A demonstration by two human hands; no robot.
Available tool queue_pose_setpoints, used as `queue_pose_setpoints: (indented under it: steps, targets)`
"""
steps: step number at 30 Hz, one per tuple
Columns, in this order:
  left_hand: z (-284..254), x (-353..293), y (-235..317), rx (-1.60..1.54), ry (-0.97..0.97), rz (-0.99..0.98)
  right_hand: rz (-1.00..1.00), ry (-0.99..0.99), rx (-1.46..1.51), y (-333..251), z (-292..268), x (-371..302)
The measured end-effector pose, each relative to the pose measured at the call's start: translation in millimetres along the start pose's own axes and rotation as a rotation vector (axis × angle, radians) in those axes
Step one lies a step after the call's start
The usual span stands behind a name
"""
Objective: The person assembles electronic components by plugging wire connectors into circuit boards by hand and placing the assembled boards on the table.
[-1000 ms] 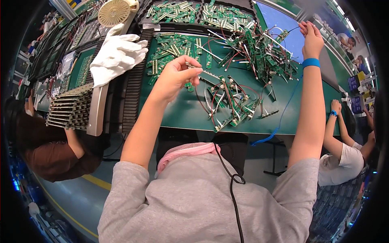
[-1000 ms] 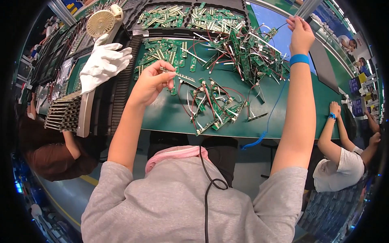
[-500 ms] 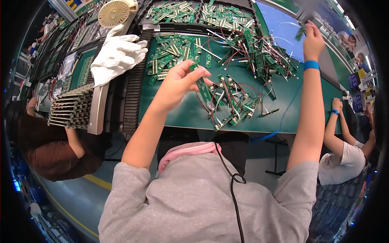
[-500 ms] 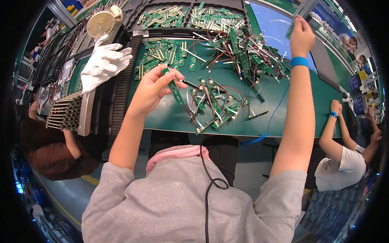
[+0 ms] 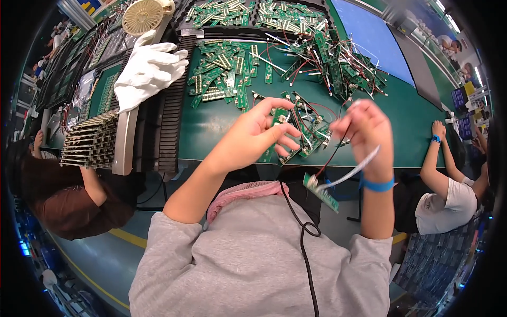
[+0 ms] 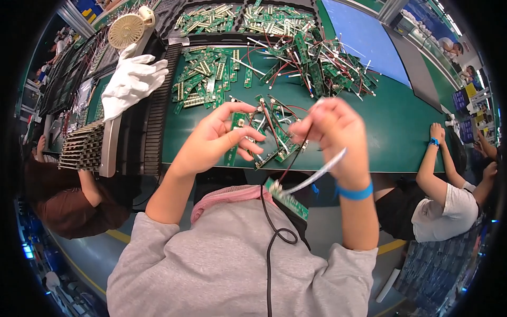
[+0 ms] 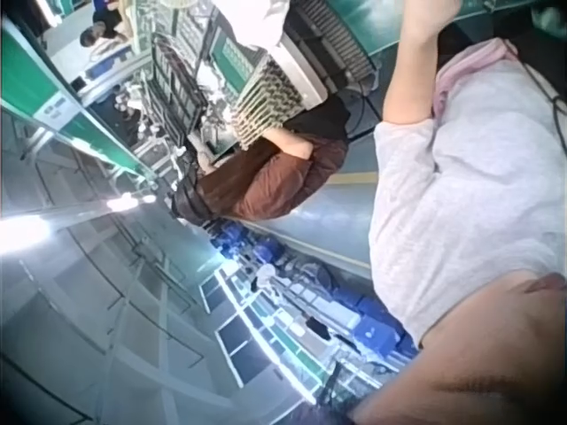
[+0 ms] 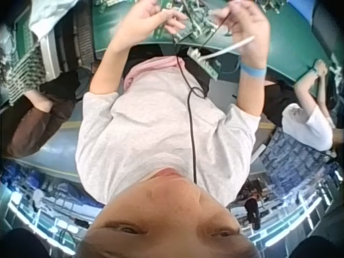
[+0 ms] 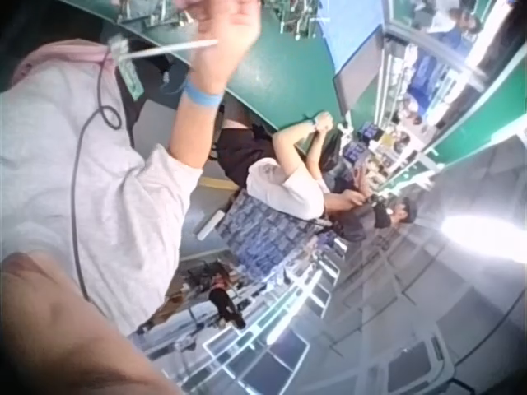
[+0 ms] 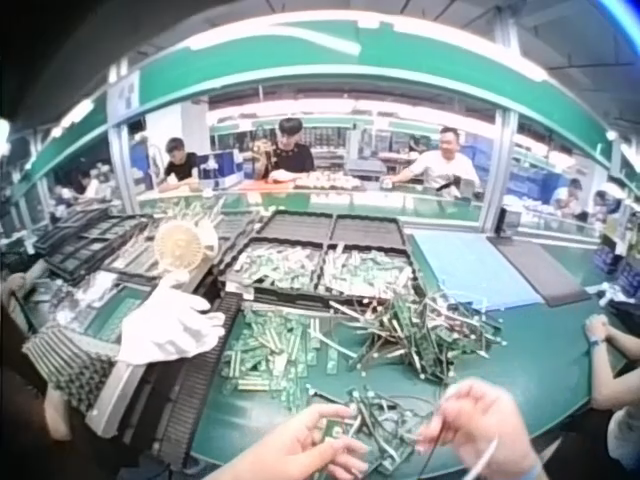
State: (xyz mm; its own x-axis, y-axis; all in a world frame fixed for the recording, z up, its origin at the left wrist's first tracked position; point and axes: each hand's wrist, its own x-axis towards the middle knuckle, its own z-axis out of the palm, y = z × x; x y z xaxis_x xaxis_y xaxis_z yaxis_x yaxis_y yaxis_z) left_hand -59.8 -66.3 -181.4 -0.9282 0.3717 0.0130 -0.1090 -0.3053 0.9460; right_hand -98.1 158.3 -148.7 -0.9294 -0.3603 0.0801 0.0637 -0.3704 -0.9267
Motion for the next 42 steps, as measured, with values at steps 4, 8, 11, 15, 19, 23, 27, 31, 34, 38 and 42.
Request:
queue_pose_setpoints:
  steps: [4, 8, 11, 15, 19, 23, 27, 31, 34, 38, 42]
  targets:
    - [14.9, -4.2, 6.5, 0.376, -0.065, -0.051, 0.208, -0.028, -0.003, 24.1, 14.9, -34.9]
    - [25.0, -7.9, -3.5, 0.360, -0.034, 0.007, 0.166, -0.015, -0.277, 32.5, 23.7, -44.3]
    - [30.6, -8.3, -2.8, 0.388, -0.004, -0.036, 0.000, 0.055, -0.439, 38.6, 30.6, -46.2]
    - [31.6, -10.4, -11.3, 0.483, 0.047, 0.051, 0.044, 0.017, -0.586, 37.3, 26.6, -48.2]
    - [33.2, -12.9, -14.6, 0.794, 0.031, 0.129, -0.073, -0.005, -0.713, 36.1, 35.2, -47.3]
    - [37.2, -16.0, -11.4, 0.898, 0.021, 0.112, -0.143, -0.010, -0.939, 32.2, 38.8, -48.1]
    - [38.7, -17.7, -17.9, 0.956, 0.011, 0.125, -0.216, 0.009, -1.053, 35.2, 36.8, -48.7]
    - [40.0, -15.8, -26.0, 1.014, -0.001, 0.151, -0.203, -0.008, -1.050, 37.3, 32.3, -50.4]
    - [45.2, -12.8, -21.9, 0.963, -0.056, 0.044, -0.187, -0.068, -0.965, 34.3, 22.4, -50.8]
    - [41.0, -18.1, -31.2, 0.931, -0.091, 0.113, -0.208, -0.122, -0.924, 43.6, 16.2, -53.0]
    - [48.1, -18.5, -20.7, 0.879, -0.055, 0.036, -0.193, -0.130, -0.966, 46.9, 13.5, -53.7]
